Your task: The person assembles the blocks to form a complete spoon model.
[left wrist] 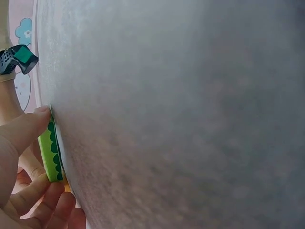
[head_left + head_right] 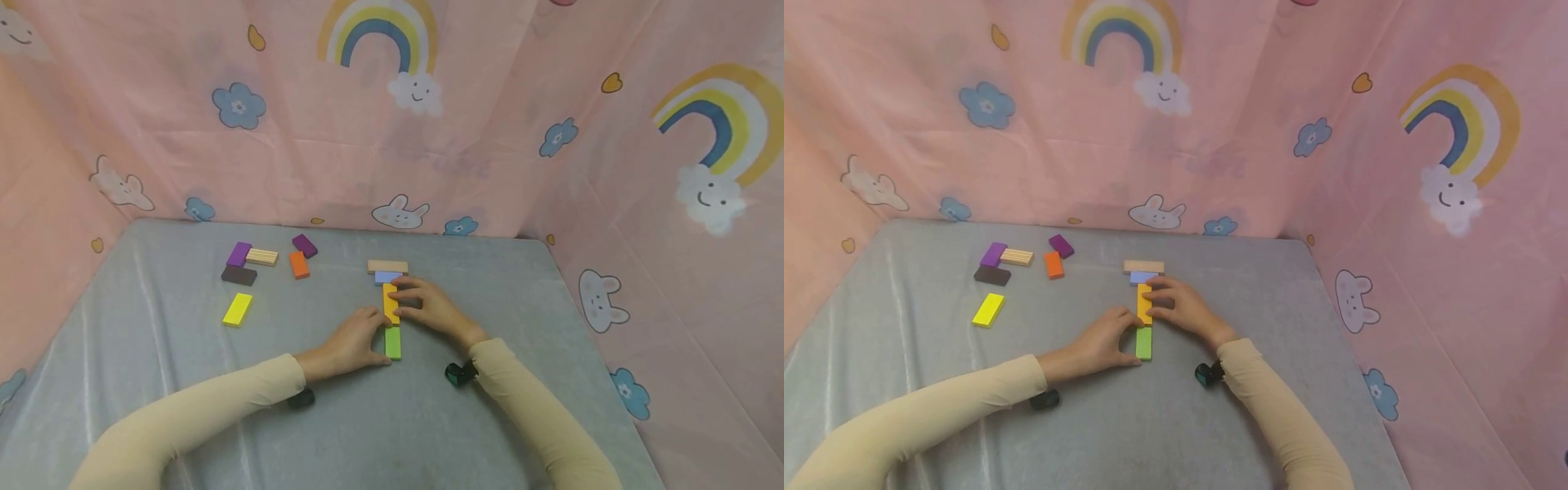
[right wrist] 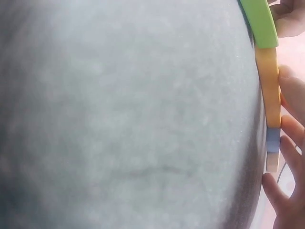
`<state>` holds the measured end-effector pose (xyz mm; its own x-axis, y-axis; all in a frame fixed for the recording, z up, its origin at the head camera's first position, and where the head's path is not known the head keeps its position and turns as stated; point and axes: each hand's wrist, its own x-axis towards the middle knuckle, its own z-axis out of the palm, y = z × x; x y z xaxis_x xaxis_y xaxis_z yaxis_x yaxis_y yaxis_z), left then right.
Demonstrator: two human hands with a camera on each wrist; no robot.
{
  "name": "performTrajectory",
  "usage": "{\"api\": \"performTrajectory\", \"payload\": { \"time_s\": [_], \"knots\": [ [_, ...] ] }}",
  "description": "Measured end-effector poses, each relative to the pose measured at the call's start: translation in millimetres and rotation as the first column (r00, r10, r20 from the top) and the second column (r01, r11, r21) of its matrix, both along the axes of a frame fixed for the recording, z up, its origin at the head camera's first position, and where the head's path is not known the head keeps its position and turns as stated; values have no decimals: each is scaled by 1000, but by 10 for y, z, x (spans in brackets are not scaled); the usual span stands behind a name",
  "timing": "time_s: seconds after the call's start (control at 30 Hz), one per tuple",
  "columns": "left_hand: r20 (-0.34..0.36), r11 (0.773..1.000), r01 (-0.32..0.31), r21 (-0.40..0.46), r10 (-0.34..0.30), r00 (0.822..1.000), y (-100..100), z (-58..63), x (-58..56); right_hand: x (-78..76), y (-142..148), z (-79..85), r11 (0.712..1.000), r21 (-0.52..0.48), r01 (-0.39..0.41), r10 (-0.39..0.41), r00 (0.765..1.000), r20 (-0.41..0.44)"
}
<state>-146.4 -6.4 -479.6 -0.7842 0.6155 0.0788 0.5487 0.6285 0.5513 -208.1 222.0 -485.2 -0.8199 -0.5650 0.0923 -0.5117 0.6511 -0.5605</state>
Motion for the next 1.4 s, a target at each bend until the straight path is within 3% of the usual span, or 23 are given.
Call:
{"api": "performTrajectory", "payload": {
  "time_s": [0.3, 0.97, 1.4],
  "knots": [
    [2, 1000, -3, 18, 3, 1000, 9, 9, -16, 0, 0, 10, 1000, -18, -8, 8, 1000, 6],
    [-41, 999, -21, -31, 19, 999, 25, 13, -12, -5, -6, -8, 1000, -21, 5, -5, 1000, 1],
    [-33, 1000, -18, -2, 18, 999, 25, 12, -14, -8, -4, -18, 1000, -25, -6, 5, 1000, -18]
  ]
}}
